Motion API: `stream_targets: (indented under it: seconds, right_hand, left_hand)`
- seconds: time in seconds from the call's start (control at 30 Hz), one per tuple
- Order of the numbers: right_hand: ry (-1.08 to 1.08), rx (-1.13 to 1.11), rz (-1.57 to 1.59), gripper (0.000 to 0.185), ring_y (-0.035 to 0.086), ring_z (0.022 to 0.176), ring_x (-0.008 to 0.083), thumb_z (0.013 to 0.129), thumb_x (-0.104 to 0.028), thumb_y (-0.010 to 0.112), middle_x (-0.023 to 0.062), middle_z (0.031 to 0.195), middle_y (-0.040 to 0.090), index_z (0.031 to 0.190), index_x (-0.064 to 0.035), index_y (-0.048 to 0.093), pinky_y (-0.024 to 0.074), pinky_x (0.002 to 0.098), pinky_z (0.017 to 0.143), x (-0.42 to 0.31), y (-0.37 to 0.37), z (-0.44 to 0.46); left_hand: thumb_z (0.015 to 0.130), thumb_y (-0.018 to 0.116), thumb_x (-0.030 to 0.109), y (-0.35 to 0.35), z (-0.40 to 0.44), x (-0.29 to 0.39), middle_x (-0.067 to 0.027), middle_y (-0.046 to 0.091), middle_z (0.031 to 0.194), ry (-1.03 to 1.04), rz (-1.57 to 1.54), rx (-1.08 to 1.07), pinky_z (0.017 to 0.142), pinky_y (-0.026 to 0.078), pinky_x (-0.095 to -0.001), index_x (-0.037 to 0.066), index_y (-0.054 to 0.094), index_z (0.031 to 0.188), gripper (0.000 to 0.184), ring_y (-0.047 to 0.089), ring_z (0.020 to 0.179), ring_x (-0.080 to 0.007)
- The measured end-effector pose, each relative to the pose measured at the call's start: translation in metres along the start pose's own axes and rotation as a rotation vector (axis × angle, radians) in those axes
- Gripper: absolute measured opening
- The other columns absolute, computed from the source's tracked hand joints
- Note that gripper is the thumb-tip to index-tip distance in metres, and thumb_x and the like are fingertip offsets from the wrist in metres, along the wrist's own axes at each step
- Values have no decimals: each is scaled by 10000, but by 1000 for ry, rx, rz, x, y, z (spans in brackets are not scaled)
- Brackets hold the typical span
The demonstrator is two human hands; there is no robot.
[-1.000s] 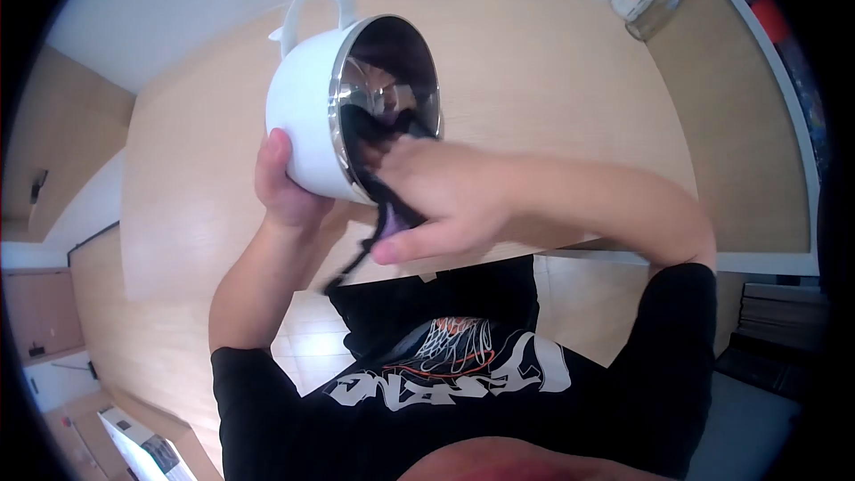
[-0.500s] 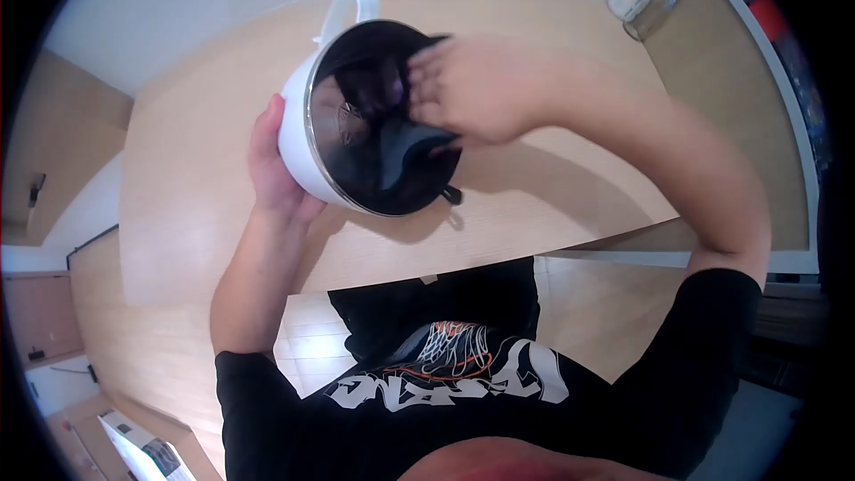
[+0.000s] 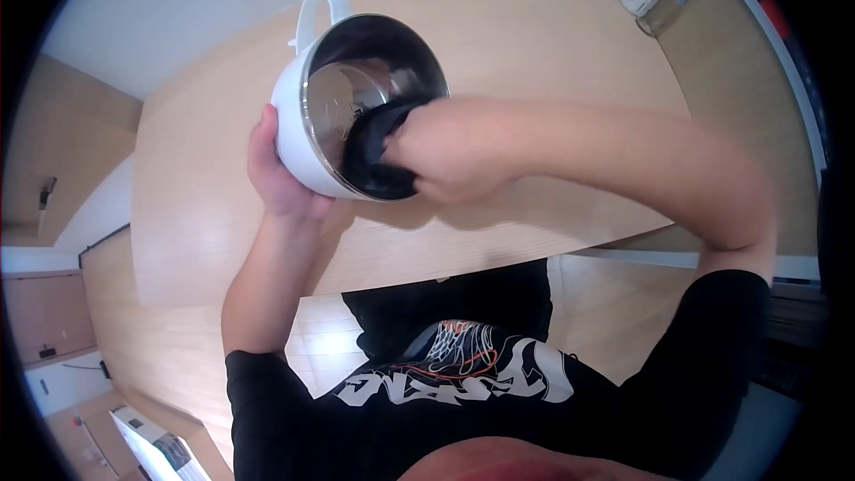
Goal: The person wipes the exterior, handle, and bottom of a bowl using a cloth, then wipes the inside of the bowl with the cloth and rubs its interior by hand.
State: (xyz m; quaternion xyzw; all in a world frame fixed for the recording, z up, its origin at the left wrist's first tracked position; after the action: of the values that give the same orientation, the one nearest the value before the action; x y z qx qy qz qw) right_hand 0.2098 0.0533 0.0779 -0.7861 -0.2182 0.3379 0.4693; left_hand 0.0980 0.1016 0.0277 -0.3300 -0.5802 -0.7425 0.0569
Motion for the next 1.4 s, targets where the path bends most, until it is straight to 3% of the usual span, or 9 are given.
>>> stream_targets:
  seconds: [0.1,0.23,0.4,0.57,0.83,0.97,1.17,1.3,1.4]
  right_hand:
    - [-5,59,632,246,669,830,400,807,-92,520,299,855,657,881,100,655,534,466,760,-23,1,-3]
    - [177,394,1481,179,637,701,216,860,-62,514,163,773,657,880,66,638,511,344,628,-25,-8,-23]
    - [-357,745,2000,174,656,840,133,904,-41,576,84,945,690,1047,28,649,531,284,773,-20,-48,-28]
    - [-365,1118,632,275,627,922,275,767,29,585,134,979,630,1036,2,638,497,364,810,-40,-53,-22]
    - [-333,206,-199,256,609,1106,284,790,-47,636,109,1158,650,1032,-69,716,512,394,888,-26,-31,1]
    - [-599,526,-905,270,585,1200,216,853,-155,614,1,1243,664,1079,-109,753,496,316,980,-18,-57,7]
    - [57,548,-513,312,516,1262,218,869,-142,578,11,1336,596,1138,-58,711,434,330,1060,25,-59,30]
    - [185,-137,-385,290,638,1055,294,825,-110,605,154,1197,659,1073,4,702,532,392,878,-2,-24,10]
    - [9,7,252,265,649,987,335,832,-83,580,170,1052,690,1062,-7,687,522,425,862,-20,-30,4]
  left_hand:
    - [930,470,485,3,-7,-8,-220,548,1333,45,216,-31,1037,450,-430,-36,404,1405,707,553,1225,-318]
    - [876,495,560,14,-8,-17,-227,520,1364,-9,136,-146,1070,419,-435,-38,376,1431,824,531,1252,-326]
    - [880,433,692,49,-2,-17,-151,433,1460,127,90,-255,1118,371,-421,56,336,1485,884,452,1326,-283]
    - [930,366,670,8,-12,3,-131,473,1430,271,-143,-100,1125,351,-405,80,414,1442,783,461,1317,-254]
    - [956,327,626,30,-4,6,-206,520,1390,-7,-227,-258,1067,435,-477,34,435,1424,763,531,1258,-353]
    - [982,340,579,17,2,-9,-157,494,1440,-152,-351,-183,1084,414,-492,106,460,1435,666,493,1301,-330]
    - [980,396,553,19,3,6,-128,484,1449,-104,-241,-253,1092,403,-479,107,472,1417,629,474,1313,-309]
    - [963,400,578,-3,2,7,-163,517,1409,-22,-75,6,1084,412,-495,82,480,1406,669,506,1282,-344]
    - [962,397,578,15,-2,10,-165,523,1400,50,-97,-188,1084,413,-493,77,488,1394,668,504,1285,-341]
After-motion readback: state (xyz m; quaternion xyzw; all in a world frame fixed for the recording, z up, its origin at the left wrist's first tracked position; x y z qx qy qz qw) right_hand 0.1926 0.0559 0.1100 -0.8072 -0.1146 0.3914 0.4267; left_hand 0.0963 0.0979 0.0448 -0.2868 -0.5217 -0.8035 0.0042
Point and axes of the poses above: each hand's wrist, its own z-axis towards the middle knuckle, its own y-axis out of the palm, x = y × z, the point moved 8 cm from there along z, towards the middle knuckle
